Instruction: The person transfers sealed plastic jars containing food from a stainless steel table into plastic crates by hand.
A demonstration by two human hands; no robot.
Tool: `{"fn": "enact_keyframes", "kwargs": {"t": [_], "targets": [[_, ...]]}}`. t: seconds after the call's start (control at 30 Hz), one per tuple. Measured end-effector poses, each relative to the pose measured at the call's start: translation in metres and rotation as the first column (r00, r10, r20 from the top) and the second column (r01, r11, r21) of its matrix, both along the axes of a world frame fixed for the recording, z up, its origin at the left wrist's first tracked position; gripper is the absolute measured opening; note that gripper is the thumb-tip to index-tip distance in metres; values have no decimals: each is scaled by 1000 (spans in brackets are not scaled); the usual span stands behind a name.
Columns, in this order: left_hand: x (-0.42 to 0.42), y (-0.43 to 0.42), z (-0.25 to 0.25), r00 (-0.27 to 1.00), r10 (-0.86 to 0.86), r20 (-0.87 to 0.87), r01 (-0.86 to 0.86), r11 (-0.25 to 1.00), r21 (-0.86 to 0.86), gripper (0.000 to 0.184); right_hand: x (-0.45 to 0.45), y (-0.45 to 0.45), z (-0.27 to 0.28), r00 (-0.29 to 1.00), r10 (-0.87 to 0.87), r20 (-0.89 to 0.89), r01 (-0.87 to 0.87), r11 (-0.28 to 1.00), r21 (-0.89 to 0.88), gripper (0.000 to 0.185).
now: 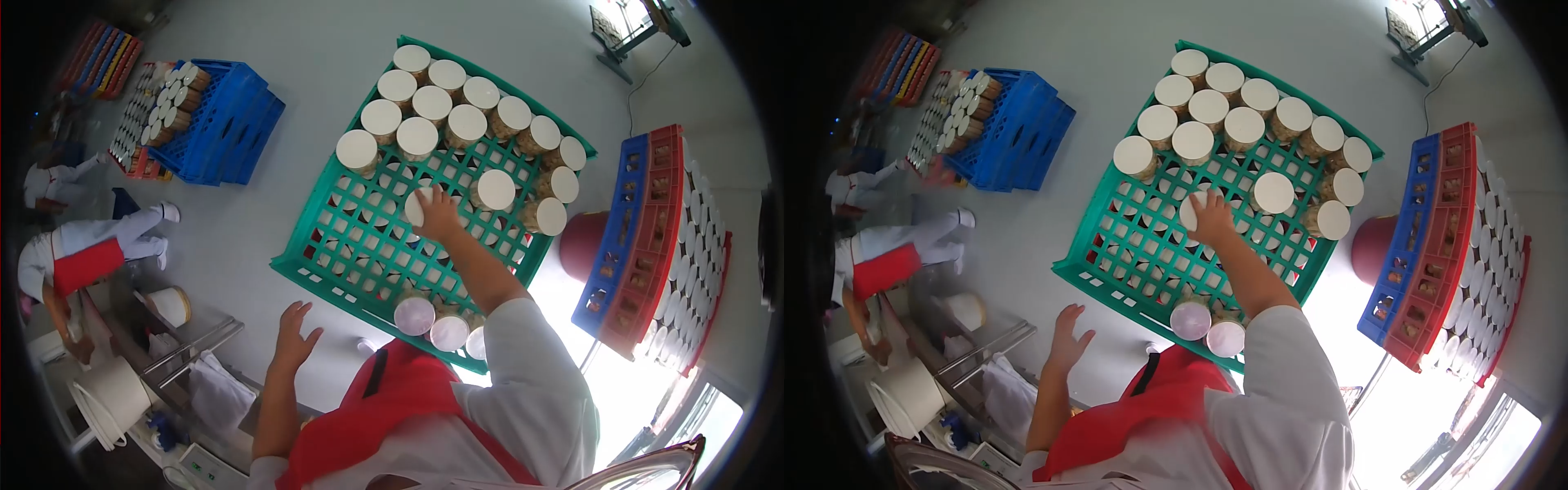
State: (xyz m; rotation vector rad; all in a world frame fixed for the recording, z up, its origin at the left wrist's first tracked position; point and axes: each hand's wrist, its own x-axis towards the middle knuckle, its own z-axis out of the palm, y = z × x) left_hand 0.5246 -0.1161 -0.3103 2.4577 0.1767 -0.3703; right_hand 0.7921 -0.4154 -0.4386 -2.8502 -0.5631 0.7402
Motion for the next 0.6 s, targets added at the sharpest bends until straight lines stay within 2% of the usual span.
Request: {"fn": "enact_keyframes", "kwargs": {"t": [0.03,0.13,0.2,0.23,0.27,0.3,0.4,0.43,0.47,0.5,0.53,0.57,0.6], "targets": [[6,-3,-3,1000,-24,3,24,1000,3,64,-12,10,5,1000,18,-22,-18,1000,16,94],[40,-20,-4,993,-117,33,115,991,62,82,-40,36,40,995,68,-78,-45,964,263,90],[60,-38,7,982,-182,56,171,972,158,95,-45,52,84,933,297,-205,-135,814,566,88],[68,-45,9,994,-92,51,96,993,-74,100,-51,57,111,904,360,-231,-146,768,624,86],[75,-50,11,1000,0,27,8,954,-301,104,-60,61,138,868,426,-255,-152,717,680,84],[79,-53,12,996,90,-12,-84,857,-508,109,-64,67,149,826,494,-273,-154,663,733,82],[82,-53,12,940,286,-184,-316,537,-782,110,-45,51,118,727,466,-505,238,518,821,77],[82,-49,8,904,317,-287,-386,318,-866,110,-26,37,113,716,322,-619,409,525,746,72],[81,-46,10,863,333,-381,-448,152,-881,109,-5,21,82,932,41,-360,256,628,735,74],[80,-44,13,817,335,-469,-492,-19,-870,108,23,-2,37,962,-238,-131,268,759,593,72],[78,-39,16,772,321,-548,-515,-190,-836,107,51,-34,10,956,-246,159,181,923,340,74],[76,-31,18,835,257,-486,-426,-257,-867,99,59,-54,13,898,-340,280,335,940,66,79],[71,-23,22,844,225,-487,-416,-300,-858,96,67,-74,20,883,-437,171,455,887,-81,87]]}}
